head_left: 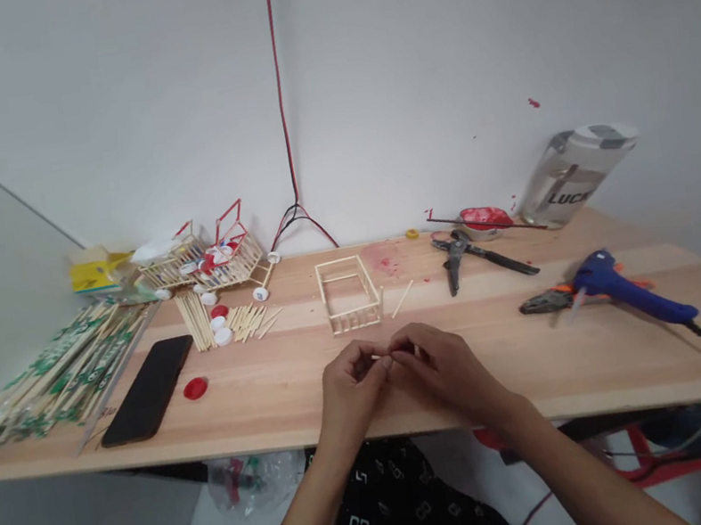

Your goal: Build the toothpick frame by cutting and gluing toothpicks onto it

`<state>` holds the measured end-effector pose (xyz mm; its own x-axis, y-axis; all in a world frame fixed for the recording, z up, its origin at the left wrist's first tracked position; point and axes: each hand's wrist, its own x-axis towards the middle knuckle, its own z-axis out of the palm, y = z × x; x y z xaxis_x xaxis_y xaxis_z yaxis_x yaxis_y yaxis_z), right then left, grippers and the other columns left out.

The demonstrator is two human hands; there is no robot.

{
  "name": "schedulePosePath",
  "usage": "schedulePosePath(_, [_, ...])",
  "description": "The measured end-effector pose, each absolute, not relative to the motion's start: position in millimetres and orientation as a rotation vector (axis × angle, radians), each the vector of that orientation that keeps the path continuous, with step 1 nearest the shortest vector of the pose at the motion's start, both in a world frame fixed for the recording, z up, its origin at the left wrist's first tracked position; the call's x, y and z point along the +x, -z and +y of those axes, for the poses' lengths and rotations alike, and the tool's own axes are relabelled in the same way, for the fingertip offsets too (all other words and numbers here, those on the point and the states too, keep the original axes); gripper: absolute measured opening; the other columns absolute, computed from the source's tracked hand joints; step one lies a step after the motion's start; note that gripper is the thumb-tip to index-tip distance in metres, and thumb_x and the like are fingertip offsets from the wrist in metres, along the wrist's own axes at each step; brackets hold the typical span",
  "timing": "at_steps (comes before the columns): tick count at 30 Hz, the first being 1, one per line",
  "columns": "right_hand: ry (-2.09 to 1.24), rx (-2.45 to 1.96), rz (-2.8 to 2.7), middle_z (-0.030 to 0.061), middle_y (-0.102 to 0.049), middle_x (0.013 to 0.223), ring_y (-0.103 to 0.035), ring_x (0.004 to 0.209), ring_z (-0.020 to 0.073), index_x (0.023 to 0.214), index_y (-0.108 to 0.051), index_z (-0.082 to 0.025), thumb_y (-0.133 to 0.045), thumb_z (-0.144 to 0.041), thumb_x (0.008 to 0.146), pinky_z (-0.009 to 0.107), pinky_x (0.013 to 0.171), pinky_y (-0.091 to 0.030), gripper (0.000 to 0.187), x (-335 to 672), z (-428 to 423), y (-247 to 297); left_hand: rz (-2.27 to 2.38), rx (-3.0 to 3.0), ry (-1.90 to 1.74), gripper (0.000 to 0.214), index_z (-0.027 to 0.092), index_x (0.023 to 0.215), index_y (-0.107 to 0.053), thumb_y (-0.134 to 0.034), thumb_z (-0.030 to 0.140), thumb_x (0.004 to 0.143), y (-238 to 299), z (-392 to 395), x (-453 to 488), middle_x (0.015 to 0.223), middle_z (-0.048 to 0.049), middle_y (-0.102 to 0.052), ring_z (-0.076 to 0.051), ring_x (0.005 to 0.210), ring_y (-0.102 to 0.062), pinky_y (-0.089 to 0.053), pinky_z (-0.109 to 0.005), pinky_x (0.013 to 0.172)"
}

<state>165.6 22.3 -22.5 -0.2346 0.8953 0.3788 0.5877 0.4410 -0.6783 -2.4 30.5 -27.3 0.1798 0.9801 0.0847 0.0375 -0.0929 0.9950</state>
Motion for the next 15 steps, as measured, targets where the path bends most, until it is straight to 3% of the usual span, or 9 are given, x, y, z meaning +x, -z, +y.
schedulePosePath(5, [-0.540,-1.208,-1.979,0.0026,-0.065,0.085,-0.058,0.079,0.0171,0.088,-0.061,-0.022,-0.053,-0.024,0.092,0.029,0.070,-0.044,0.009,167.0,26.1,24.6,1.024,1.290,-1.105,0.014,0.018,0.084,-0.068,-0.066,0.030,0.077,27.1,30.2,-4.5,0.066,-0.0009,-0.065,-0.013,0.060,-0.058,-0.046,-0.026,0.060])
schedulePosePath(15, [-0.575,-1.155,-2.110,0.0017,-0.063,0.083,-0.057,0.078,0.0153,0.089,-0.060,-0.021,-0.051,-0.024,0.094,0.027,0.069,-0.045,0.011,164.7,26.9,24.6,1.087,1.291,-1.107,0.015,0.018,0.067,-0.064,-0.070,0.029,0.073,26.3,30.4,-8.1,0.060,0.0027,-0.058,-0.011,0.059,-0.051,-0.040,-0.023,0.057])
